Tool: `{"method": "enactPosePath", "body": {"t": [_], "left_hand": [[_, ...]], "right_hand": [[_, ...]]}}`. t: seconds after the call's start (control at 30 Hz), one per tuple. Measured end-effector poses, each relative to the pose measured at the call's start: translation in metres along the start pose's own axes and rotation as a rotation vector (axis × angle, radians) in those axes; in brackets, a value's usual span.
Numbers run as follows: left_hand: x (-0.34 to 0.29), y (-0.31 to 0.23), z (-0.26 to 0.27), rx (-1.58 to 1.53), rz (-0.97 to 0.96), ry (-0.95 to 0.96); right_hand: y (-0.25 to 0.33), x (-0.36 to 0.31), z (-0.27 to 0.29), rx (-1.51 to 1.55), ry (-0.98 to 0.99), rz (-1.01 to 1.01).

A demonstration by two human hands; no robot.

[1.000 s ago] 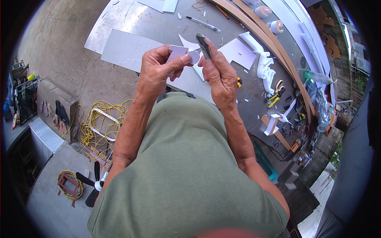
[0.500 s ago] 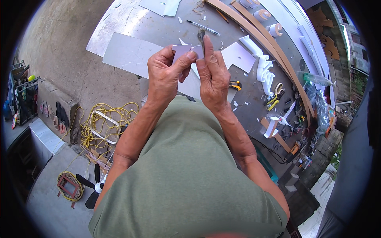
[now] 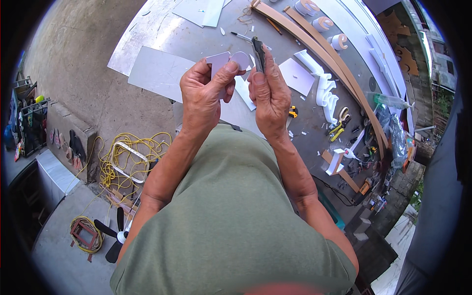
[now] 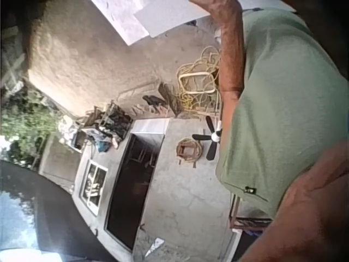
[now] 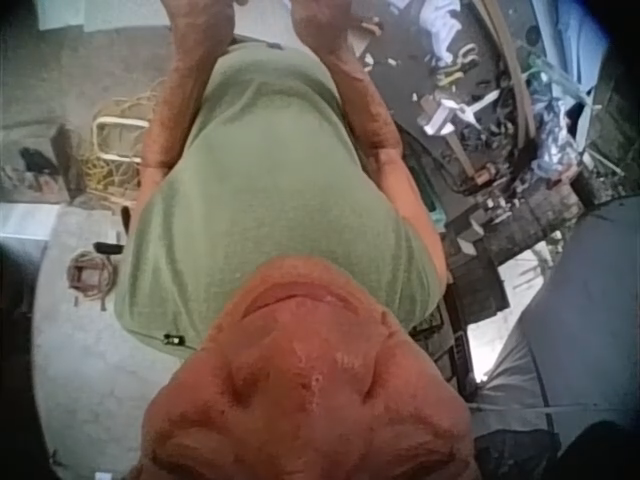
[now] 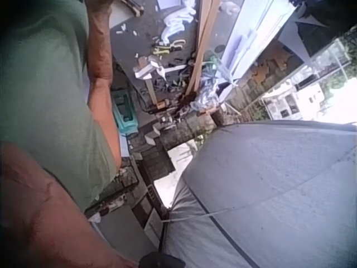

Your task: Cutting and sanding plastic or foam core letters for a sign.

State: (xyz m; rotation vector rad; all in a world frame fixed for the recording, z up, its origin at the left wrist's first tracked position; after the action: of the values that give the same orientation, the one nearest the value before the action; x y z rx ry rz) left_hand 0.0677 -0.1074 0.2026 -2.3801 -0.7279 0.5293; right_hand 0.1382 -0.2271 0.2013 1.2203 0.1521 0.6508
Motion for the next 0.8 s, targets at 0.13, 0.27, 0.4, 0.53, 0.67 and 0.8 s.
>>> {"method": "enactPosePath", "body": {"t": [0.13,0.27,0.4,0.53,0.67,0.8], "left_hand": [[-0.003,0.007,-0.001,-0.017,-0.009,0.014],[-0.003,0.010,0.004,-0.006,-0.013,-0.006],[0.000,0.008,0.003,0.076,-0.007,0.050],[0.003,0.000,0.013,0.229,0.050,0.163],[0.006,-0.003,0.015,0.280,0.239,0.258],[0.013,-0.011,0.004,0.291,0.266,0.283]], "right_hand": [[0.003,0.013,-0.009,-0.140,-0.017,0.142],[-0.001,-0.009,-0.016,-0.092,-0.053,0.114],[0.000,0.007,-0.002,-0.109,0.002,0.094],[-0.005,-0.004,0.006,-0.089,0.080,0.065],[-0.006,0.003,0.013,-0.059,0.123,0.115],[-0.011,0.009,0.028,0.059,0.154,-0.028]]}}
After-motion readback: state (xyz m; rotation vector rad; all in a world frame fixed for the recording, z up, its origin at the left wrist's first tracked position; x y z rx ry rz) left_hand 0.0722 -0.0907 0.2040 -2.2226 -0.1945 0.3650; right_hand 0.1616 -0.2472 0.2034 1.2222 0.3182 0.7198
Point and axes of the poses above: each hand's wrist, its own x-axis towards the middle knuckle, its own z-axis out of the back of the hand, y = z × x, the point moved 1 cm from there along x, towards the middle knuckle, and after that the axes turned 14 degrees about -x, right-handed, at the moved point
